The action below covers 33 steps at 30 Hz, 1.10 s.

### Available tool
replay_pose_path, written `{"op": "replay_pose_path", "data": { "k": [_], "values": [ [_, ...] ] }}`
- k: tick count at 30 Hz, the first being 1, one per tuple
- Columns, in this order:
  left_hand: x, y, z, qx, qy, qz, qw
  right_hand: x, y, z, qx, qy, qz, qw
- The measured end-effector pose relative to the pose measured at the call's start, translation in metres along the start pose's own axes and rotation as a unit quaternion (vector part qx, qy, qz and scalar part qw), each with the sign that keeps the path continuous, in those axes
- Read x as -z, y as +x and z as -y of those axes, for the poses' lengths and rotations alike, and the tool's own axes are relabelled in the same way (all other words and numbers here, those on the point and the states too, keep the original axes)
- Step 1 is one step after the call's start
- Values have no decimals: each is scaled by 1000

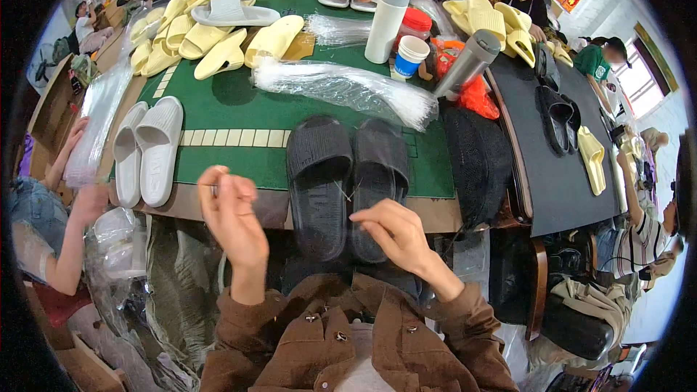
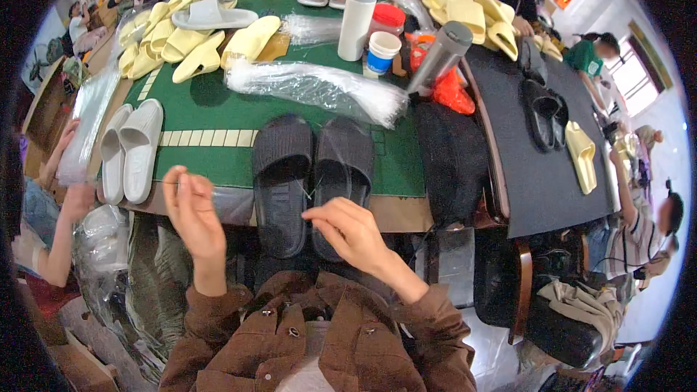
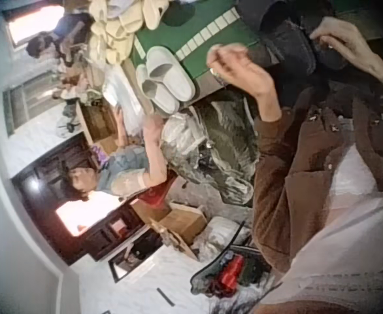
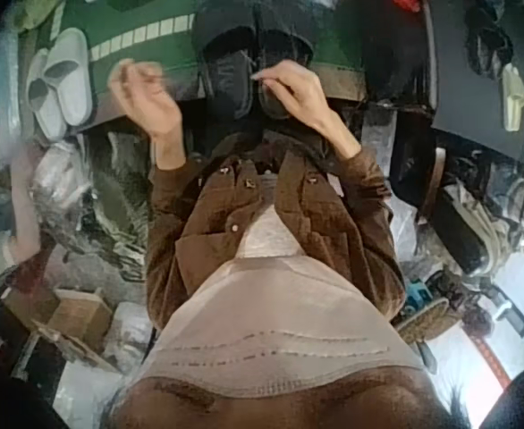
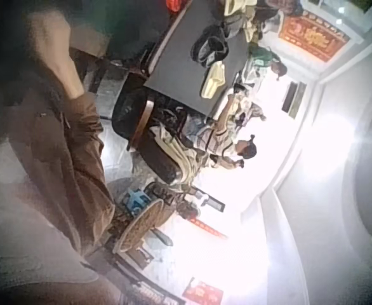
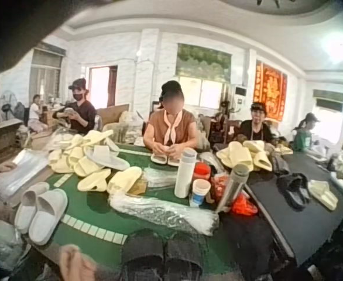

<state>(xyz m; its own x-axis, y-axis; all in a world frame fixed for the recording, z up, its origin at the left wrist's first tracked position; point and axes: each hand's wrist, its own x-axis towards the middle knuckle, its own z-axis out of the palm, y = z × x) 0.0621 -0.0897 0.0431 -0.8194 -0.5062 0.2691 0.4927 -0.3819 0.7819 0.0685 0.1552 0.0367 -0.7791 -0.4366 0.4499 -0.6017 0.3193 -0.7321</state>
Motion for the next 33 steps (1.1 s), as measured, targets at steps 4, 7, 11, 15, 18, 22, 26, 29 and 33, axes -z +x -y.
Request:
{"op": "replay_pose_path", "data": {
  "k": [4,7,11,15,18,22,26,29,33],
  "values": [
    [21,10,-5,-4,54,-53,997,18,-16,4,41,-55,79,995],
    [27,3,-2,27,124,30,991,25,-25,7,39,-52,132,989],
    [8,-21,7,106,268,205,935,21,-24,11,50,-14,167,985],
    [-3,-37,21,80,334,274,898,22,-17,14,7,69,210,975],
    [-7,-39,31,75,358,282,887,23,-9,12,-64,133,220,964],
    [-22,-32,43,85,434,307,843,13,8,-11,-114,56,125,984],
    [-25,-27,71,-90,570,348,739,0,22,-44,-78,-27,60,995],
    [-29,-24,79,-106,594,364,709,-9,30,-59,-16,-78,21,997],
    [-25,-8,80,1,572,419,705,-18,31,-71,-38,-44,-26,998]
  ]
}}
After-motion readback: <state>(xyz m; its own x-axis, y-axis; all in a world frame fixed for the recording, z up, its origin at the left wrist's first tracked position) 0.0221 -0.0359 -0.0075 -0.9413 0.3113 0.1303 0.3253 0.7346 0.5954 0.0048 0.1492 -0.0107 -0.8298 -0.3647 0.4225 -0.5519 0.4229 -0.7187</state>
